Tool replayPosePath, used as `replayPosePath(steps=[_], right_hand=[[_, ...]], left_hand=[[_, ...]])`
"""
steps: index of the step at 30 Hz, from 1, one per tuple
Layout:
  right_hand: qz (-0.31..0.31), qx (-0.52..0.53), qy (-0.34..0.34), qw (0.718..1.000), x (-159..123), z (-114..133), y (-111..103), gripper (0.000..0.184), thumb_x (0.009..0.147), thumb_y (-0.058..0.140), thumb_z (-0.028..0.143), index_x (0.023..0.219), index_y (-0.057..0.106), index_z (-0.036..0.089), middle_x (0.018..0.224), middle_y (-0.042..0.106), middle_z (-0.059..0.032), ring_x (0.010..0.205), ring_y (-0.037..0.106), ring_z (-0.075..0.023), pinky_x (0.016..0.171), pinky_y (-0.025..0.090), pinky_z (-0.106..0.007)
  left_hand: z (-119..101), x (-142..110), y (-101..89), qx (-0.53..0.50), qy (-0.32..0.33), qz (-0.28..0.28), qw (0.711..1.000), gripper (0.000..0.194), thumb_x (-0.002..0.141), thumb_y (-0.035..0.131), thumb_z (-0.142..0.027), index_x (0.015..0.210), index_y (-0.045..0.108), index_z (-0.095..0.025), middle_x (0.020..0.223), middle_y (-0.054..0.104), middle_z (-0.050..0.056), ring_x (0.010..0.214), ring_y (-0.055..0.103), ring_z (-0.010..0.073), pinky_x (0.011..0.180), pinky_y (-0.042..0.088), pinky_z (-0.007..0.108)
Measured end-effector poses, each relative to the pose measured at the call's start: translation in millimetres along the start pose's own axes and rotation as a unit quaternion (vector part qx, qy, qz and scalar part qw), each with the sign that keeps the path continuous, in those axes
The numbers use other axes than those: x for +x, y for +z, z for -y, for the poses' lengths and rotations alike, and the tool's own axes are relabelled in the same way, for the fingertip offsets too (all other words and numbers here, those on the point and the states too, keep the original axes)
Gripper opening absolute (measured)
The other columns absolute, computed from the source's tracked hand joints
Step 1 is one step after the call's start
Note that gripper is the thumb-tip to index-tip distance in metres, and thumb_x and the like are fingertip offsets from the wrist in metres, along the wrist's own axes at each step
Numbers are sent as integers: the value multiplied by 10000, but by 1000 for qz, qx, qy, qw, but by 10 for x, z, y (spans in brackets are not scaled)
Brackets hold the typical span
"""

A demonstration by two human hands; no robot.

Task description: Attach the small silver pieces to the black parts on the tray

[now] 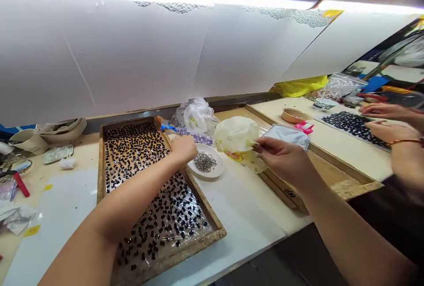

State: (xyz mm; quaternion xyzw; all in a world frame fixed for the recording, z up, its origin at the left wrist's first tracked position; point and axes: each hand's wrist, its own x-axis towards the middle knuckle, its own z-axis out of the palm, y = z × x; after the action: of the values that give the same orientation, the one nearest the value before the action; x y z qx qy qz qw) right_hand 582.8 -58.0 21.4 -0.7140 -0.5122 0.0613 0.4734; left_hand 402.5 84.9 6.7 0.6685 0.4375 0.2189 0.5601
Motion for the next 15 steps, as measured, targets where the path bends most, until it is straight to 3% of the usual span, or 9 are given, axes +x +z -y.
replayPosePath(steps=[4, 8, 12, 15], right_hand=[[43, -101, -104, 989, -48, 114, 98, 118, 743, 539, 251, 776, 640, 202, 818, 665, -60, 744, 601, -213, 695, 475, -338], [63, -206, -219, 952, -67, 165, 233, 199, 833, 443, 237, 803, 635, 195, 841, 632, -90, 776, 588, -224, 723, 463, -345], [10, -313, -349, 883, -120, 114, 286, 214, 889, 419, 202, 950, 623, 176, 885, 606, -96, 801, 573, -201, 727, 468, -305], [-24, -324, -349, 879, -181, 51, 230, 171, 874, 499, 243, 980, 622, 191, 918, 604, -89, 830, 576, -199, 735, 461, -296]], left_hand=[[-139, -209, 26, -31, 30, 11, 999, 300, 790, 594, -427, 932, 598, -163, 1035, 610, 104, 952, 577, 222, 803, 480, 348], [-222, -289, 193, -87, 9, 38, 995, 501, 653, 723, -440, 1030, 542, -163, 1044, 602, 140, 854, 605, 211, 692, 486, 307], [-230, -211, 297, -151, -39, 73, 985, 347, 827, 577, -333, 1112, 536, -140, 1082, 585, 97, 900, 595, 183, 754, 509, 356], [-224, -129, 265, -212, -63, 73, 972, 328, 865, 523, -322, 1146, 528, -152, 1137, 564, 83, 960, 580, 194, 803, 504, 406]])
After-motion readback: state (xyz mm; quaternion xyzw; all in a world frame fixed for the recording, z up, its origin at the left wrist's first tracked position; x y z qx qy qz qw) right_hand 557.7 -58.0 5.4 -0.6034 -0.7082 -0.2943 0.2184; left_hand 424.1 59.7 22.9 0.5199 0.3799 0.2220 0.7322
